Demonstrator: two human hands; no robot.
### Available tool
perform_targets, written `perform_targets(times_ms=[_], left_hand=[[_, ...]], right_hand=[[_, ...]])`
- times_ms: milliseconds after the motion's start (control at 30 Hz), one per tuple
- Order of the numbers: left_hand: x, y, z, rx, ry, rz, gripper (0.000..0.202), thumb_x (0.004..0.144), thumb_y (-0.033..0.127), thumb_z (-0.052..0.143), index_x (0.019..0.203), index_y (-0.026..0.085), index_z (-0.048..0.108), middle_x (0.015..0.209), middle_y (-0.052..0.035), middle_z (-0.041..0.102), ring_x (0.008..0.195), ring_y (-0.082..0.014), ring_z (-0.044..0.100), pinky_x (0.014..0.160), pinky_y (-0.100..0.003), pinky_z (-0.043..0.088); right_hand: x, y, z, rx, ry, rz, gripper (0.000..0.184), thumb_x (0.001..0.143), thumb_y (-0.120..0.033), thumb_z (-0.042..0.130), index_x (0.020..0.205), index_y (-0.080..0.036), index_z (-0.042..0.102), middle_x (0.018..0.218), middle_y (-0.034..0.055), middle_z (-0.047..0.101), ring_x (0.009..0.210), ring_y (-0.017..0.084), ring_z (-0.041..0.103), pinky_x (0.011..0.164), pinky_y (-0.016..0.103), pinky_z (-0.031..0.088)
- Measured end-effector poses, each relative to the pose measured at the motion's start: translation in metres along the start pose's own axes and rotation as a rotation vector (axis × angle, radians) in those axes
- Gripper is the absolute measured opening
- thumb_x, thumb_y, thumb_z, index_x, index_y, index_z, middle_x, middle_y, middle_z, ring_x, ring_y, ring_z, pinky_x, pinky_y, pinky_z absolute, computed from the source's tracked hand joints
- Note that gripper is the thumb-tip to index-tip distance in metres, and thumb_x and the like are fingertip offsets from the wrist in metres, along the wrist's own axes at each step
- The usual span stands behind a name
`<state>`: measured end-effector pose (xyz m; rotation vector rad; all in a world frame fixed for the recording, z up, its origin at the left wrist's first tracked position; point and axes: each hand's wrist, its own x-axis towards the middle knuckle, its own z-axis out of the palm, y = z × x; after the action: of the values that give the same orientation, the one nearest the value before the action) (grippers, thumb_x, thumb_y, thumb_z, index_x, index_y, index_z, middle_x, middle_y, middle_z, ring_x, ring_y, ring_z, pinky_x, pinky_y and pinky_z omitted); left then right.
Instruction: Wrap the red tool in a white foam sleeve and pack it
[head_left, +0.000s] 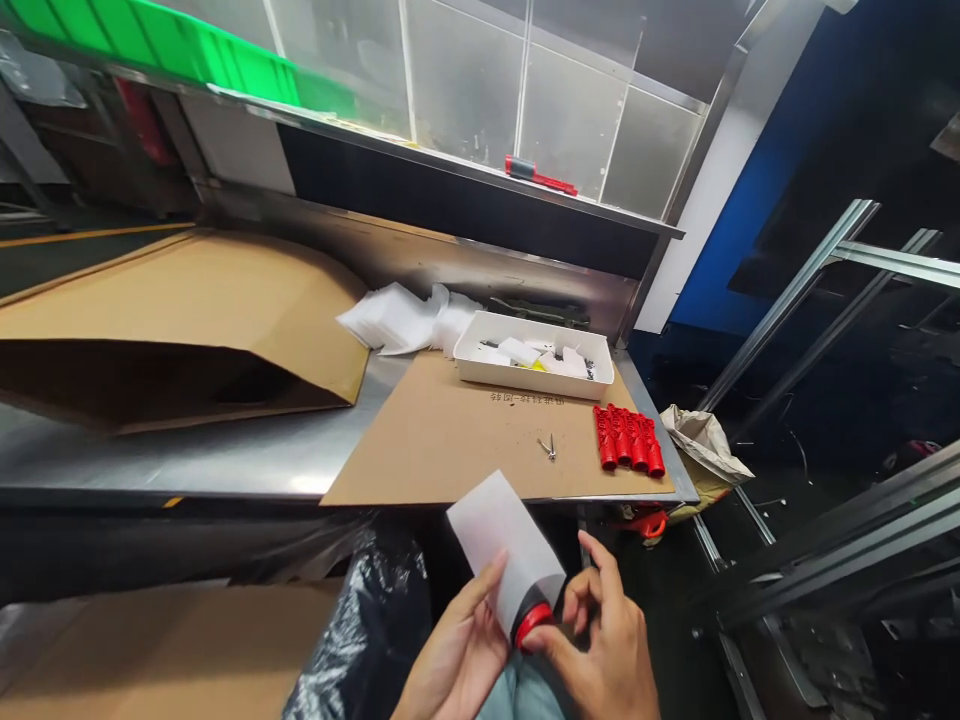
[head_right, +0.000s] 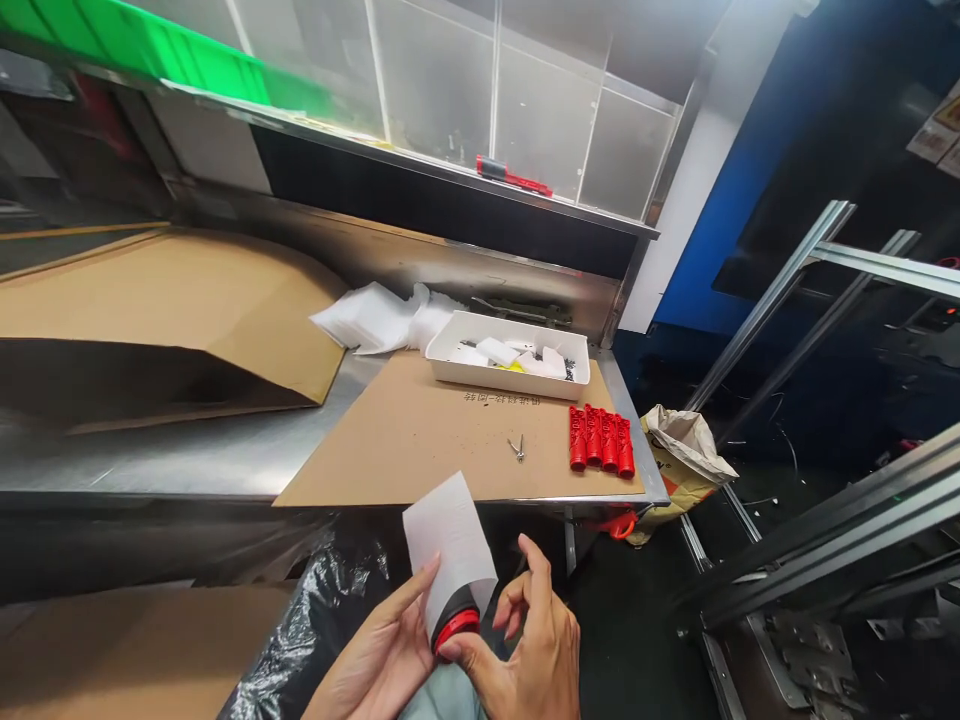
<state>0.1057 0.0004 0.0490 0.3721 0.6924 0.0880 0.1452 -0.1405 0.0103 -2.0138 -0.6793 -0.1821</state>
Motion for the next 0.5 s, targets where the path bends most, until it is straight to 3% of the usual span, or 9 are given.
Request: perform_targets(times_ms=[100, 233, 367, 500], left_hand=[[-0.005, -0.010, -0.014, -0.039, -0.060, -0.065, 0.017, 0.095, 0.013, 0.052, 0.102, 0.001, 0.063, 0.075, -0.0101, 0.069, 0.051, -0.0137, 0.060, 0.048, -0.024, 0.051], [-0.008, -0.020, -0.031, -0.092, -0.195, -0.156, 0.038, 0.095, 0.025, 0.059, 0.126, 0.004, 0.055, 0.105, -0.0171, 0.072, 0.082, -0.0213, 0.070, 0.074, -0.032, 0.056], [-0.013, -0.024, -0.041, -0.194, -0.266, -0.147, 0.057, 0.075, 0.030, 0.084, 0.121, 0.009, 0.058, 0.109, -0.0148, 0.072, 0.095, -0.0241, 0.068, 0.087, -0.036, 0.053], [-0.022, -0.026, -0.046, -0.226, -0.222, -0.009, 0.053, 0.056, 0.022, 0.093, 0.100, 0.010, 0.066, 0.104, -0.0140, 0.074, 0.098, -0.0256, 0.067, 0.091, -0.037, 0.050]], right_hand=[[0.003, -0.002, 0.003, -0.158, 0.031, 0.000, 0.078, 0.071, -0.034, 0.077, 0.138, -0.020, 0.041, 0.077, -0.0054, 0.059, 0.064, 0.015, 0.060, 0.063, 0.025, 0.052], [0.009, -0.010, 0.007, -0.279, 0.003, 0.007, 0.077, 0.060, -0.020, 0.070, 0.134, -0.018, 0.045, 0.090, -0.0004, 0.064, 0.076, 0.020, 0.065, 0.071, 0.029, 0.055], [0.008, -0.012, 0.007, -0.307, -0.076, 0.018, 0.059, 0.068, -0.025, 0.058, 0.126, -0.022, 0.052, 0.086, -0.0005, 0.066, 0.074, 0.021, 0.066, 0.068, 0.030, 0.053], [0.003, -0.006, 0.013, -0.233, -0.188, 0.070, 0.050, 0.077, -0.040, 0.052, 0.124, -0.022, 0.053, 0.082, 0.0008, 0.070, 0.070, 0.024, 0.069, 0.059, 0.030, 0.049]])
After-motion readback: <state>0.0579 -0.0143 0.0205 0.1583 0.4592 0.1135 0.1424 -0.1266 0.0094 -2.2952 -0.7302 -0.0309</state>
